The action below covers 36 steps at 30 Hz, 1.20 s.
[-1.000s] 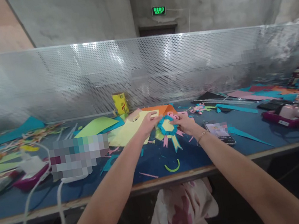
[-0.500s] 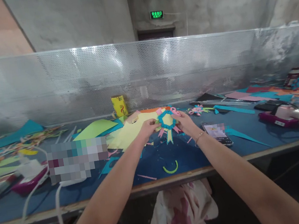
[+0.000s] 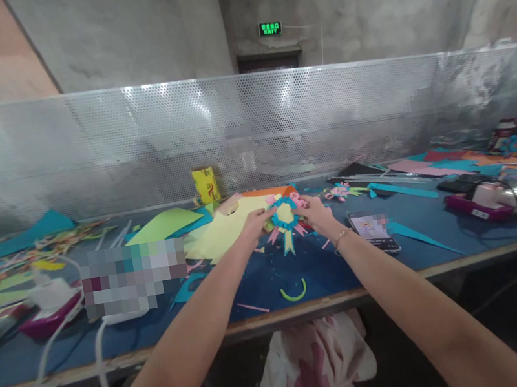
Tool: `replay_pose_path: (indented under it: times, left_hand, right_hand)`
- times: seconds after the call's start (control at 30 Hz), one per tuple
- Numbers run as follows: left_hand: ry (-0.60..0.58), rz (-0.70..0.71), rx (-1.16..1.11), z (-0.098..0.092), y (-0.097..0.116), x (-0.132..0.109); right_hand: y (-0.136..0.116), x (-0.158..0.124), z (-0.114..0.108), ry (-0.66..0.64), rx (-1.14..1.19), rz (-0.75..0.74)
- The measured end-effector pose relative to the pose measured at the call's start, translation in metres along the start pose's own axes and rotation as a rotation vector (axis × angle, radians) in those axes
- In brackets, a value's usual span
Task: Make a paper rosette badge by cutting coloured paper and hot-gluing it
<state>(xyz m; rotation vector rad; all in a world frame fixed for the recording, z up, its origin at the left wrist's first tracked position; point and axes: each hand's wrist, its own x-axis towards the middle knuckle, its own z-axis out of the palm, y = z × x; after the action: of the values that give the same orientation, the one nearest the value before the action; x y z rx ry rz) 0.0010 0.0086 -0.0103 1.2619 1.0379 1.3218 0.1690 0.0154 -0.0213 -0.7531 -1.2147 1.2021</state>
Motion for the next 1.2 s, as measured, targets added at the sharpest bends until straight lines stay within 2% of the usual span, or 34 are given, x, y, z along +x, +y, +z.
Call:
replay_pose_path:
  times: [0.23,0.47,0.67,0.77,0.87,1.1,1.2]
  left_hand:
    - [-0.013,0.06,0.104,-0.007,-0.006,0.004]
    - [-0.013,-0.011,0.093,-0.007,-0.007,0.002]
    - [-0.016,-0.045,0.061,-0.005,-0.005,0.003]
    - [-0.004,0.004,0.145,-0.005,-0.008,0.005]
    - [0.004,0.06,0.205,-0.007,-0.011,0.007]
    - [-0.098,0.098,0.192,-0.009,-0.014,0.009]
    - [-0.031,0.095,0.28,-0.006,-0.012,0.007]
  right_hand:
    - [-0.002,-0.007,0.006,0.047,0.097,0.061]
    - [0.0,-0.008,0.007,-0.019,0.078,0.043]
    - [0.006,-0.006,0.004,-0.016,0.021,0.035]
    - [0.008,-0.005,0.003,0.023,-0.015,0.034]
    - [0.009,-0.004,0.003,0.002,-0.003,0.028]
    - [0.013,0.001,-0.002,0.002,-0.047,0.029]
    - [0.015,0.003,-0.005,0.028,-0.121,0.012]
